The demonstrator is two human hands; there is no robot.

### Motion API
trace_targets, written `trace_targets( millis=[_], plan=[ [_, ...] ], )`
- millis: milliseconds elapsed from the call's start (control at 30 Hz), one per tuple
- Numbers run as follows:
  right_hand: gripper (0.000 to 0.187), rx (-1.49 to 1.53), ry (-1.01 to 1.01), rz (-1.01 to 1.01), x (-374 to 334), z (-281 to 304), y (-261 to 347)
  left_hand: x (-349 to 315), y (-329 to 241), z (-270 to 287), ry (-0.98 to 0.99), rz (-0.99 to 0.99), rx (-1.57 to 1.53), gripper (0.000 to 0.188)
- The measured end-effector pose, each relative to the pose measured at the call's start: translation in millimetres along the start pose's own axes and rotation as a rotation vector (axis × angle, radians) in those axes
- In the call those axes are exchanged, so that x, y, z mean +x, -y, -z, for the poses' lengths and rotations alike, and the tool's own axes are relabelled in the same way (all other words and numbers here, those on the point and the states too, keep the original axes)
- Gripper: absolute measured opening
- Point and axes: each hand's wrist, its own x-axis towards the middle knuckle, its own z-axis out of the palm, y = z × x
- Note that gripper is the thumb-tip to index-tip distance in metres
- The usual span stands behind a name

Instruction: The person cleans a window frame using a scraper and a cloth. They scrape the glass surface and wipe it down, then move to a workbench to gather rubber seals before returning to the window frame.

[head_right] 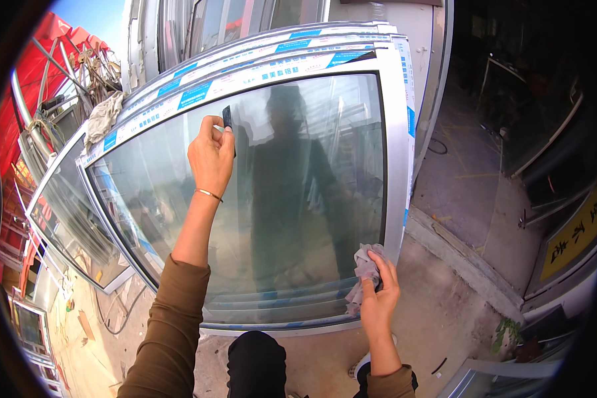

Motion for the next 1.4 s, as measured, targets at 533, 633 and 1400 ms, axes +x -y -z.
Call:
trace_targets(
  millis=[533,633,1400],
  plan=[
    [0.051,0.021,0.006,-0.018,1,-7,-2,10,13,-9,-0.232,-0.804,0.224,0.023],
    [0.050,0.029,-0.001,-0.023,1,-7,-2,27,9,-12,-0.240,-0.844,0.221,0.024],
    [0.052,0.046,0.004,-0.009,-2,-6,-2,49,6,-4,-0.207,-1.125,0.233,0.020]
  ],
)
